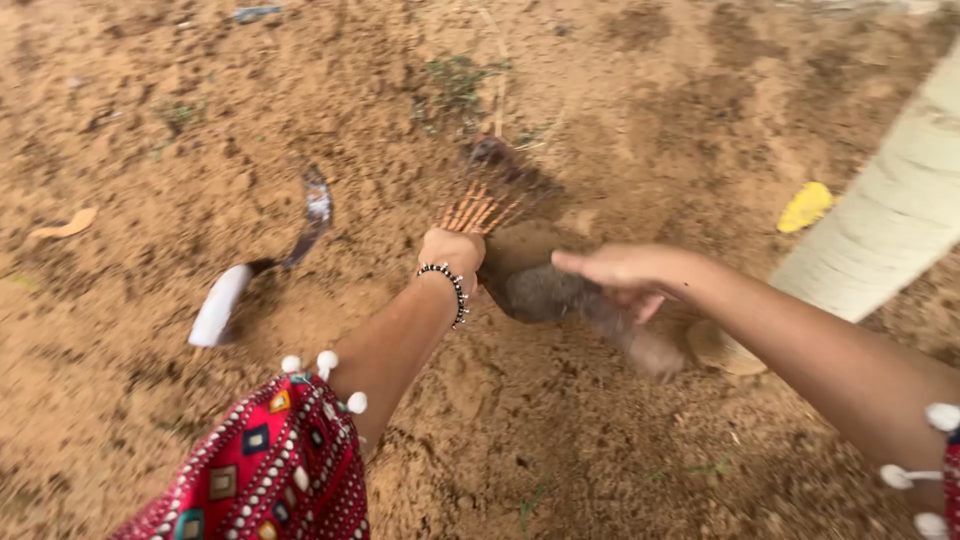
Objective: Using hands and tools to dig a hole and plant a tree trunk in sandy soil.
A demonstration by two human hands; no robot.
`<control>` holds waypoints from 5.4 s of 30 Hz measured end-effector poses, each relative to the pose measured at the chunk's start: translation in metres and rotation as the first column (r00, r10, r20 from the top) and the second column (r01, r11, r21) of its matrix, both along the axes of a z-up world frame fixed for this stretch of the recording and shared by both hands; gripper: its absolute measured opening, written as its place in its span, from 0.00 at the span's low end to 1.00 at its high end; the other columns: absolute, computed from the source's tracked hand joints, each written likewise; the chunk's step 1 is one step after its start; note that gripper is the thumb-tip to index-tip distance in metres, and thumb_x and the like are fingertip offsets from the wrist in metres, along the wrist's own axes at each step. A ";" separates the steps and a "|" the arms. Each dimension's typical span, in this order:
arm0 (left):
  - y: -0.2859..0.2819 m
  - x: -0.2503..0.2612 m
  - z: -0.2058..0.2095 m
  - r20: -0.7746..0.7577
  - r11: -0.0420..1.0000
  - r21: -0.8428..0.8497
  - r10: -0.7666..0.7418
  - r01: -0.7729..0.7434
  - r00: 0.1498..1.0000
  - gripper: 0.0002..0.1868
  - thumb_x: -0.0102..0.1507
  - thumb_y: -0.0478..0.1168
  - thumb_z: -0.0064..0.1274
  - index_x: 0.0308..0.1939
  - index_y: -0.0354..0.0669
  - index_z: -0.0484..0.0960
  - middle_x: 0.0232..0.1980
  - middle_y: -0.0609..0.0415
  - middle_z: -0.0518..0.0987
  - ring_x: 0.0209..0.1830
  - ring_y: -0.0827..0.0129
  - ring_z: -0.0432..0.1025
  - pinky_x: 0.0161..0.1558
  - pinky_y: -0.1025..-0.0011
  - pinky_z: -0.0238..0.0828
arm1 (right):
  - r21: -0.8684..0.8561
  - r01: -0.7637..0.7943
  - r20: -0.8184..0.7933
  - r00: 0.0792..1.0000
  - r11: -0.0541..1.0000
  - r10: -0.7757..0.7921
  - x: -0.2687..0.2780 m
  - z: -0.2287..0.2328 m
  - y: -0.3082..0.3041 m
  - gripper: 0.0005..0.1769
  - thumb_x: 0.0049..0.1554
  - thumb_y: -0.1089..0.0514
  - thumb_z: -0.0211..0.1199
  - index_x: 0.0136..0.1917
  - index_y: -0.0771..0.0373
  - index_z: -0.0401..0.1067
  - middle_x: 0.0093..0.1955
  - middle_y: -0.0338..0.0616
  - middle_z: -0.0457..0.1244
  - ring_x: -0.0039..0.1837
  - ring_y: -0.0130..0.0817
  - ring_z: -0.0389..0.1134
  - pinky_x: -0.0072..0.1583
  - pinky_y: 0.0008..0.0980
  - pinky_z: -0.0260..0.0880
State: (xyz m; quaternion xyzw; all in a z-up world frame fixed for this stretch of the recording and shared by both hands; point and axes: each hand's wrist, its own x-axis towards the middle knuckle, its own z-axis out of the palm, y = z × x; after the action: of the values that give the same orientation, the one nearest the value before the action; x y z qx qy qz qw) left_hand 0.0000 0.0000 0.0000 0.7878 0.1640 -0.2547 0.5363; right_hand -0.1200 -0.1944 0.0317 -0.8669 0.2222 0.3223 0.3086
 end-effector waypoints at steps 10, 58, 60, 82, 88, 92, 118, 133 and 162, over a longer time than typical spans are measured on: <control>-0.084 0.071 -0.111 -0.322 0.915 -0.357 0.071 -0.190 0.944 0.14 0.68 0.39 0.43 0.49 0.37 0.82 0.48 0.53 0.84 0.39 0.66 0.75 0.33 0.66 0.74 | 0.094 0.213 -0.108 0.973 0.972 -0.203 -0.054 0.046 -0.036 0.20 0.57 0.45 0.66 0.41 0.66 0.74 0.27 0.42 0.62 0.24 0.26 0.56 0.25 0.22 0.56; -0.066 -0.069 0.098 -0.287 -0.001 0.382 -0.951 0.924 0.118 0.26 0.67 0.48 0.37 0.62 0.34 0.74 0.56 0.44 0.83 0.41 0.66 0.81 0.33 0.69 0.77 | 0.165 0.518 0.860 0.341 0.839 -0.379 -0.027 -0.015 0.004 0.21 0.53 0.51 0.70 0.51 0.68 0.69 0.44 0.53 0.70 0.49 0.45 0.73 0.53 0.42 0.71; -0.070 -0.084 0.094 -0.226 0.021 0.465 -0.964 0.885 0.141 0.21 0.66 0.44 0.39 0.55 0.33 0.77 0.53 0.44 0.85 0.39 0.65 0.80 0.35 0.67 0.74 | 0.265 0.494 0.861 0.265 0.828 -0.434 -0.037 -0.015 0.005 0.18 0.53 0.55 0.71 0.49 0.67 0.69 0.42 0.46 0.68 0.44 0.39 0.70 0.48 0.38 0.69; -0.061 -0.108 0.016 -0.024 0.466 0.536 -0.825 0.704 0.565 0.33 0.67 0.47 0.49 0.72 0.41 0.55 0.72 0.44 0.59 0.70 0.58 0.60 0.65 0.59 0.66 | 0.606 0.386 0.794 -0.354 0.696 -0.495 0.018 -0.058 -0.080 0.20 0.63 0.56 0.73 0.56 0.67 0.66 0.54 0.44 0.66 0.53 0.27 0.67 0.58 0.32 0.68; -0.060 -0.093 -0.014 0.026 0.508 0.554 -0.802 0.659 0.596 0.37 0.66 0.53 0.51 0.72 0.43 0.53 0.75 0.43 0.56 0.76 0.55 0.52 0.72 0.52 0.56 | 0.464 0.610 0.791 0.042 0.642 -0.611 -0.012 -0.081 -0.053 0.21 0.57 0.54 0.69 0.54 0.64 0.61 0.48 0.44 0.64 0.48 0.31 0.66 0.58 0.36 0.69; -0.057 -0.093 -0.048 0.089 0.657 0.460 -0.703 0.597 0.705 0.39 0.65 0.55 0.49 0.73 0.43 0.52 0.75 0.44 0.56 0.78 0.57 0.51 0.74 0.52 0.51 | 0.394 0.481 0.814 0.213 0.783 -0.540 -0.067 -0.088 -0.034 0.14 0.59 0.63 0.64 0.41 0.71 0.60 0.35 0.49 0.60 0.36 0.35 0.59 0.43 0.38 0.64; -0.050 -0.112 -0.091 0.222 0.876 0.260 -0.464 0.407 0.857 0.37 0.69 0.61 0.28 0.77 0.47 0.47 0.82 0.51 0.43 0.83 0.63 0.38 0.79 0.55 0.26 | 0.797 0.142 0.603 -0.172 0.587 -0.779 -0.070 -0.018 0.042 0.21 0.60 0.68 0.63 0.55 0.59 0.52 0.39 0.38 0.59 0.32 0.21 0.58 0.33 0.24 0.61; -0.033 -0.117 -0.105 0.406 0.800 0.383 -0.595 0.462 0.694 0.37 0.70 0.56 0.26 0.78 0.42 0.42 0.82 0.50 0.42 0.82 0.64 0.38 0.78 0.64 0.30 | 0.414 0.487 0.894 -0.059 0.769 -0.444 -0.073 -0.098 0.042 0.13 0.60 0.66 0.65 0.36 0.57 0.66 0.34 0.35 0.61 0.38 0.30 0.61 0.51 0.35 0.62; -0.041 -0.120 -0.090 0.342 0.842 0.336 -0.527 0.422 0.778 0.36 0.70 0.57 0.29 0.76 0.39 0.50 0.81 0.47 0.48 0.81 0.62 0.42 0.78 0.62 0.32 | 0.794 -0.050 0.588 -0.193 0.606 -0.786 -0.070 -0.053 -0.042 0.20 0.69 0.62 0.65 0.59 0.67 0.52 0.37 0.41 0.60 0.30 0.26 0.60 0.31 0.27 0.64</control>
State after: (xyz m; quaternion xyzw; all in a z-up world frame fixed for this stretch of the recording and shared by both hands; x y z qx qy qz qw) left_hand -0.1195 -0.0409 -0.0899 0.8981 -0.1314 -0.1845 0.3770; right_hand -0.1902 -0.2360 -0.0209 -0.5463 0.0966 -0.4602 0.6932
